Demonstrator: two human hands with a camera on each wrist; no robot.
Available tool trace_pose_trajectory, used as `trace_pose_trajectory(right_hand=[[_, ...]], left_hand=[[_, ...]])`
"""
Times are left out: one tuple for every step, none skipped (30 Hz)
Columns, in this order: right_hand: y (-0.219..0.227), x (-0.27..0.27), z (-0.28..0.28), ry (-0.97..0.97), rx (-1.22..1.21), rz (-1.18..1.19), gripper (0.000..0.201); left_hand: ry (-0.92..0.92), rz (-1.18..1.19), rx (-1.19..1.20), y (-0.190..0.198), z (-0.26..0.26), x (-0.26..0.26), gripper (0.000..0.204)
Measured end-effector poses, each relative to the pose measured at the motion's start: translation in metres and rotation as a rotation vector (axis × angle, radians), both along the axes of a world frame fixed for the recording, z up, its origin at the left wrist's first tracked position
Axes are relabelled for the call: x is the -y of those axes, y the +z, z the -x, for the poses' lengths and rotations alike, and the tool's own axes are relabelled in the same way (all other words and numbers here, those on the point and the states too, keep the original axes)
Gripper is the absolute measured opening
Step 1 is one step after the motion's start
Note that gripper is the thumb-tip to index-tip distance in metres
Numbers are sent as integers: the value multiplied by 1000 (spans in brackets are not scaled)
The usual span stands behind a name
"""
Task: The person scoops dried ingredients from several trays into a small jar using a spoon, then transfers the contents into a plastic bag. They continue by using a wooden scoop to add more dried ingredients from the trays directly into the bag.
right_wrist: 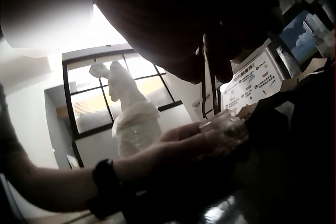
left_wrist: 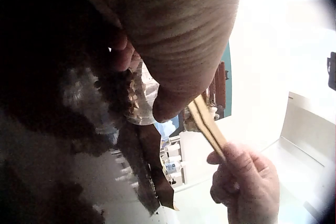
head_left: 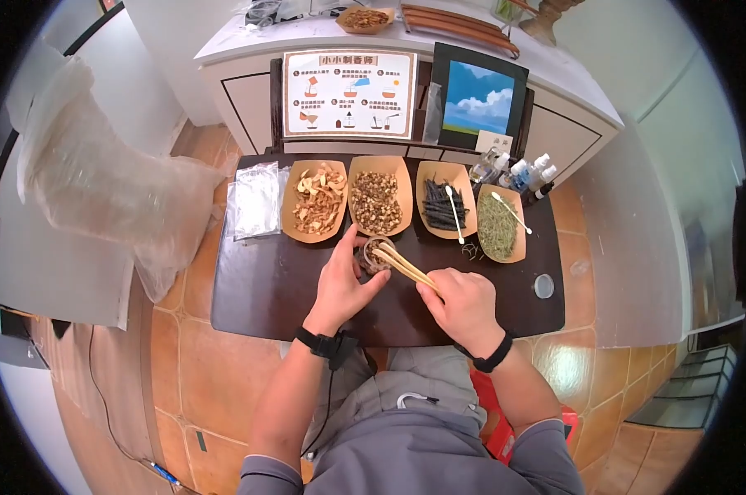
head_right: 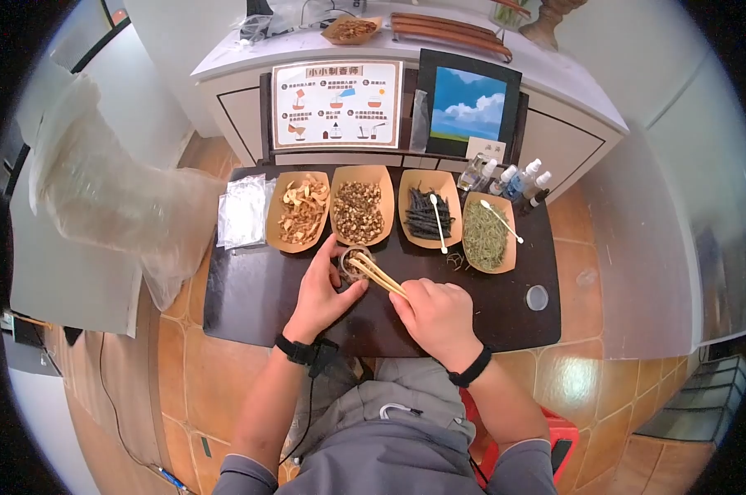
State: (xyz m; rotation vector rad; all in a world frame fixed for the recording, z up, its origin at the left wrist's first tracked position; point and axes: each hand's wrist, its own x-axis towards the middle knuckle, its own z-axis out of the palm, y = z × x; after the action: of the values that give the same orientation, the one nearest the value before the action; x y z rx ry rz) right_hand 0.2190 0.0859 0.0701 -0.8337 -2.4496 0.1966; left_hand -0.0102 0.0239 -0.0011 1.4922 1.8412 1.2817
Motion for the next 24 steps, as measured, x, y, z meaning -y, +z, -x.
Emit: trace_pose_trajectory(right_hand=[[-2, -1, 0, 1, 21, -27, 21], [-1, 0, 0, 1, 20, -27, 21], [2, 0, 1, -4, 6, -30, 21], [4, 1, 1, -8, -7, -34, 21], [3, 0, 1, -9, -8, -35, 21], [1, -1, 0, 1, 29, -57, 21], [1, -2, 0, 11, 65, -80, 20], [2, -3, 0, 10, 63, -82, 20], [2, -5, 0, 11, 35, -21, 20], [3, -6, 1, 15, 8, 43, 20], [4, -8, 4, 17, 8, 45, 20], [8, -12, 8, -42, -92, 147, 21], [11, -18, 11, -104, -193, 247, 22], [13, -27, 15, -160, -178, 255, 27], [9, -37, 19, -209, -134, 247, 29], [4, -47, 23, -257, -91, 240, 32], [3, -54, 28, -260, -97, 236, 32], [3, -59, 33, -307, -15, 230, 34], [2, -63, 38, -352, 70, 224, 36], [-1, -65, 43, -351, 70, 224, 36], [-5, -67, 47, -372, 121, 171, 38], [-6, -68, 50, -393, 171, 118, 39], [-5, -69, 53, -392, 171, 116, 39], [-5, -69, 55, -380, 186, 128, 40]], left_hand=[[-1, 12, 3, 1, 0, 0, 101], [-1, 12, 2, 1, 0, 0, 101], [4, 0, -12, 0, 0, 0, 101], [8, -13, -25, 0, 0, 1, 101], [8, -13, -26, 0, 0, 1, 101], [6, 1, -11, 0, -1, 0, 101], [4, 14, 3, 1, -1, 0, 101], [3, 12, 1, 0, -1, -1, 101], [6, 6, 5, -2, 0, -1, 102], [12, 1, 8, -3, 0, 0, 102], [14, 4, 8, -3, 1, 1, 102], [15, 13, 1, -3, 1, 1, 103], [13, 22, -7, -2, 0, 0, 104], [6, 19, -8, -2, -1, -1, 104], [16, 21, 4, -3, -2, 0, 103], [28, 22, 14, -2, -2, 0, 102], [24, 18, 8, -1, -2, 0, 102], [25, 17, 8, -1, -2, 0, 103], [28, 18, 9, -1, -2, 0, 103], [28, 18, 9, -1, -2, 0, 103], [28, 20, 10, -1, -1, 0, 103], [27, 21, 11, -1, -1, 0, 104], [28, 19, 12, -2, -1, -1, 104], [26, 21, 8, -2, -1, -1, 104]])
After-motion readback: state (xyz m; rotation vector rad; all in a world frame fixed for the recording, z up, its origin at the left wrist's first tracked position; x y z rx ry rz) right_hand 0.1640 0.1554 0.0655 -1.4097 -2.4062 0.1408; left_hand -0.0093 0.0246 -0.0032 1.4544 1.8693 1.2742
